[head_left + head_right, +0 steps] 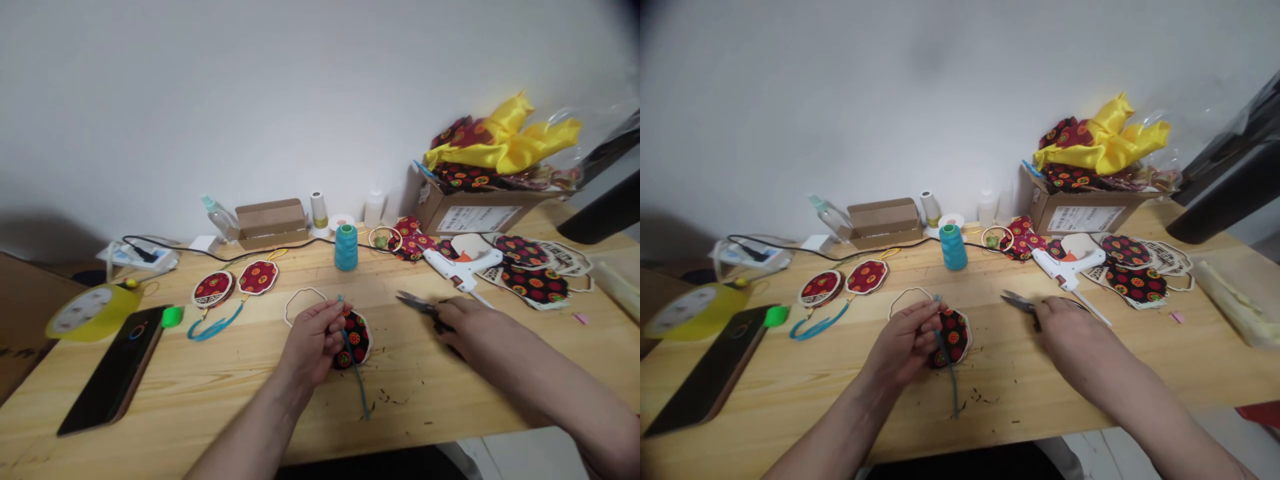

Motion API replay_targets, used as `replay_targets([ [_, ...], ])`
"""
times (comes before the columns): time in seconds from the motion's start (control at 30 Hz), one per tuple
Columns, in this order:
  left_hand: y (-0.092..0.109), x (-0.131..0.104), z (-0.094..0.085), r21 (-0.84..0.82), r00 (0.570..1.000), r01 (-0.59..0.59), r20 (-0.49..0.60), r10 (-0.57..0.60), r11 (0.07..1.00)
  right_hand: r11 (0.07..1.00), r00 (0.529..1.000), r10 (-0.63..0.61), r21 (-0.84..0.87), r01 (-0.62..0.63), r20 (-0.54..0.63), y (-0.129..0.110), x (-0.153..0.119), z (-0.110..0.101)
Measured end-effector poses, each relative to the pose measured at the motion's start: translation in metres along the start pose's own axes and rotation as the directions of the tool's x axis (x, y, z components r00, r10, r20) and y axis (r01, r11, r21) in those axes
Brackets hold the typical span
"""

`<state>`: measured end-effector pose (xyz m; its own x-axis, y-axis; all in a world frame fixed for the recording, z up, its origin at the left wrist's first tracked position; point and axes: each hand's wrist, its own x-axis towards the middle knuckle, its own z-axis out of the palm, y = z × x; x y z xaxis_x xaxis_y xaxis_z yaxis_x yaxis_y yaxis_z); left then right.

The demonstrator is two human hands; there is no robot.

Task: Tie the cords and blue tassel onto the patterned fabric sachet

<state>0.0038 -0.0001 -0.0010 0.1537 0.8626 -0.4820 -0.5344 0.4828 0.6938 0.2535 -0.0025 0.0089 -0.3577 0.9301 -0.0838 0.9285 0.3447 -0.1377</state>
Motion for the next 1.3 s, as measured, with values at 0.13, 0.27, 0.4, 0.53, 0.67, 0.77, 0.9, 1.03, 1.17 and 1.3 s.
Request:
replay_targets([
  [0.13, -0.001, 0.0, 0.0, 0.0, 1.0, -0.003, 0.003, 0.003, 1.0, 0.991, 0.99, 0.132, 0.03, -0.131, -0.043, 0.023, -0.014, 0.019],
  [0.27, 0.0, 0.0, -0.001, 0.005, 1.0, -0.021, -0.009, 0.021, 1.0, 0.995, 0.994, 0.095, 0.027, -0.094, -0.044, 0.028, -0.015, 0.02],
  [0.4, -0.001, 0.0, -0.001, 0.013, 0.999, -0.039, -0.005, 0.039, 0.999, 0.993, 0.994, 0.106, 0.049, -0.107, 0.01, 0.024, -0.01, 0.011],
  [0.53, -0.001, 0.001, -0.002, 0.02, 0.999, -0.034, -0.002, 0.034, 0.999, 0.974, 0.996, 0.05, 0.216, -0.064, 0.068, 0.012, 0.002, -0.005],
  [0.67, -0.002, 0.001, -0.002, 0.034, 0.999, -0.035, -0.008, 0.036, 0.999, 0.905, 0.987, -0.097, 0.424, 0.033, 0.13, -0.006, 0.022, -0.022],
  [0.77, -0.002, 0.002, -0.002, 0.039, 0.999, -0.046, -0.004, 0.047, 0.998, 0.905, 0.971, -0.176, 0.416, 0.094, 0.163, -0.019, 0.036, -0.033],
  [0.9, -0.002, 0.003, -0.001, 0.038, 0.999, -0.042, 0.007, 0.042, 0.998, 0.933, 0.948, -0.195, 0.346, 0.1, 0.252, -0.029, 0.05, -0.04],
  [1.03, -0.003, 0.003, -0.002, 0.046, 0.999, -0.051, 0.012, 0.051, 0.998, 0.922, 0.936, -0.233, 0.367, 0.125, 0.265, -0.036, 0.06, -0.04],
  [1.17, -0.005, 0.002, -0.001, 0.058, 0.998, -0.064, 0.006, 0.064, 0.996, 0.894, 0.943, -0.265, 0.417, 0.162, 0.202, -0.042, 0.063, -0.034],
  [1.3, -0.005, 0.001, 0.0, 0.077, 0.997, -0.073, -0.005, 0.074, 0.994, 0.864, 0.944, -0.257, 0.487, 0.127, 0.208, -0.041, 0.06, -0.025],
])
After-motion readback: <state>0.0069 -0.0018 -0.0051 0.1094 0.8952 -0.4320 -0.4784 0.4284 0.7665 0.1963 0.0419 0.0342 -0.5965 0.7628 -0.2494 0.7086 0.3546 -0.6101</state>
